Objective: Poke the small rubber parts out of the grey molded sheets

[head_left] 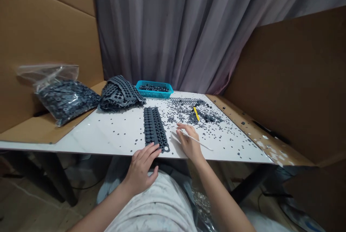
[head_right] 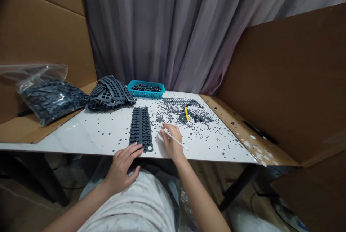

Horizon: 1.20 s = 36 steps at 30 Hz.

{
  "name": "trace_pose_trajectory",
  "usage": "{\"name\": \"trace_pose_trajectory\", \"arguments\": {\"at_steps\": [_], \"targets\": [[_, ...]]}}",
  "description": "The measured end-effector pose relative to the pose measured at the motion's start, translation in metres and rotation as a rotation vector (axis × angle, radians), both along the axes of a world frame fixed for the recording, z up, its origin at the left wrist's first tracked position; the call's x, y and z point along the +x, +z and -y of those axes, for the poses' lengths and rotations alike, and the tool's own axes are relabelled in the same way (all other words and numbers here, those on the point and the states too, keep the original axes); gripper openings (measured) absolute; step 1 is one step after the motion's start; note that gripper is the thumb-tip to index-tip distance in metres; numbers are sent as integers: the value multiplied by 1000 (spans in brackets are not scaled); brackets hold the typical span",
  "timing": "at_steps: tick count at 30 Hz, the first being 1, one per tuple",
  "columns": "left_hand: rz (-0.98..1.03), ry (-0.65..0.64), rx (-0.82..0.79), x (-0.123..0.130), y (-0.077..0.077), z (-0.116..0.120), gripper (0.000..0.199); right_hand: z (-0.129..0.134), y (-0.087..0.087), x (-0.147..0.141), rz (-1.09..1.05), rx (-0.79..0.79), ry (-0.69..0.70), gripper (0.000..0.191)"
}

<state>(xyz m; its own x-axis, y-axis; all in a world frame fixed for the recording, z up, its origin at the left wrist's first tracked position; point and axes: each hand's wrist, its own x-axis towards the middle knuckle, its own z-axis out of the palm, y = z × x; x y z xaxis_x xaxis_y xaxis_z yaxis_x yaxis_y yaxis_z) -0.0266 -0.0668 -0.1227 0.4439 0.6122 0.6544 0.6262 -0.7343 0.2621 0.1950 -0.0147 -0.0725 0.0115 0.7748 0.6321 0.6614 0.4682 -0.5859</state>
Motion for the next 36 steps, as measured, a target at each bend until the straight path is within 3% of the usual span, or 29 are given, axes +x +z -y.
{"name": "trace_pose_trajectory", "arguments": {"at_steps": [5,8,11,20,36], "targets": [[208,59,-116,-2,29,-15,22,3,4,-3,-226,-232,220,18],[93,81,-272,0,50,-37,11,4,3,-7,-294,-347,306,20],[14,76,-413,4,60,-53,6,5,2,-12,-330,-412,374,24],[72,35,-509,7,54,-59,9,6,4,-17,-317,-422,642,23],[57,20,-507,7,53,-61,9,10,6,-13,-278,-459,586,20]]}}
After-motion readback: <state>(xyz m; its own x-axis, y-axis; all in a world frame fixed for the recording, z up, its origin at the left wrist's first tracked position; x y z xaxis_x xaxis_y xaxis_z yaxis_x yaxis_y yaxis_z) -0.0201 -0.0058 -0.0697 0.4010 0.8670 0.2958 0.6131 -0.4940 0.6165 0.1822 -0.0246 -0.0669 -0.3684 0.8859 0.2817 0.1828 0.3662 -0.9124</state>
